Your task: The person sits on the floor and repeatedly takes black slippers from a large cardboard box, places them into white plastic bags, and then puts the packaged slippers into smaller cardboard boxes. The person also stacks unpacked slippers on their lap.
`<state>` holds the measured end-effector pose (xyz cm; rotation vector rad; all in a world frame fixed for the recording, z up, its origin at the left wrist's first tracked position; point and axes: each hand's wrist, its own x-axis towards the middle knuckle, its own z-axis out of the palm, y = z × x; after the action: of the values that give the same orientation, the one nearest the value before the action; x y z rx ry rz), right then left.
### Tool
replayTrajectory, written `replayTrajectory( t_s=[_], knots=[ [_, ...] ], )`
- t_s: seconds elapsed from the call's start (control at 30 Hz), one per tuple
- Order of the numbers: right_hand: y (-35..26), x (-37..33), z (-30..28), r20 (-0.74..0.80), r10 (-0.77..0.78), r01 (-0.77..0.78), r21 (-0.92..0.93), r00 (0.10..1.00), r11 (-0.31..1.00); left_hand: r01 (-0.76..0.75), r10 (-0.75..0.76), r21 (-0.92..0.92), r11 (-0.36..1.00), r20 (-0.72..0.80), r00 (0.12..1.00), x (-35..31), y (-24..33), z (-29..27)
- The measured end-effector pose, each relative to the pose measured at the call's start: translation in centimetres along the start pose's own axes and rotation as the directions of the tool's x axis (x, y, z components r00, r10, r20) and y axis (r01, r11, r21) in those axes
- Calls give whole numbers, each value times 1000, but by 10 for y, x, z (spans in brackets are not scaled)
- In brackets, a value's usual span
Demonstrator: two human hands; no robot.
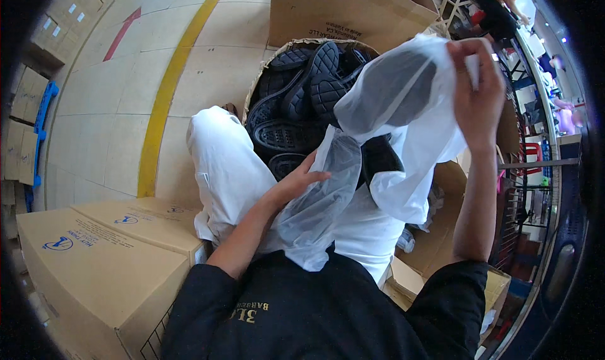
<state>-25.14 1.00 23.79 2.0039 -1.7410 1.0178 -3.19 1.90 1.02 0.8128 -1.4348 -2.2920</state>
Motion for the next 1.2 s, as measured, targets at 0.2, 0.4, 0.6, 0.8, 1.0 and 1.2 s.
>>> replayTrajectory(
  t_s=[0.2, 0.4, 0.6, 0.8, 1.0, 1.2],
  knots=[
    [41, 33, -17, -197, -228, 188, -200, 954, 961, -68, 62, -59, 996, -93, 994, -27, 13, -30],
    [39, 45, -43, -310, -61, 33, -94, 949, 995, -176, 182, 53, 983, -402, 897, -37, 45, -45],
    [-18, 2, -53, 595, -255, 27, 364, 763, 931, -169, 12, -282, 944, -484, 875, -3, 63, -59],
    [-70, -22, -46, 868, 62, 88, -121, 493, 989, -433, 374, -75, 898, -388, 842, 5, 56, -54],
    [-27, 1, -48, 482, 379, -193, -391, 790, 900, -641, 691, 258, 723, -254, 677, -4, 84, -2],
    [-26, 5, -9, 407, 151, -201, 83, 901, 976, -663, 803, 580, 472, 28, 596, 4, 92, 14]
  ],
)
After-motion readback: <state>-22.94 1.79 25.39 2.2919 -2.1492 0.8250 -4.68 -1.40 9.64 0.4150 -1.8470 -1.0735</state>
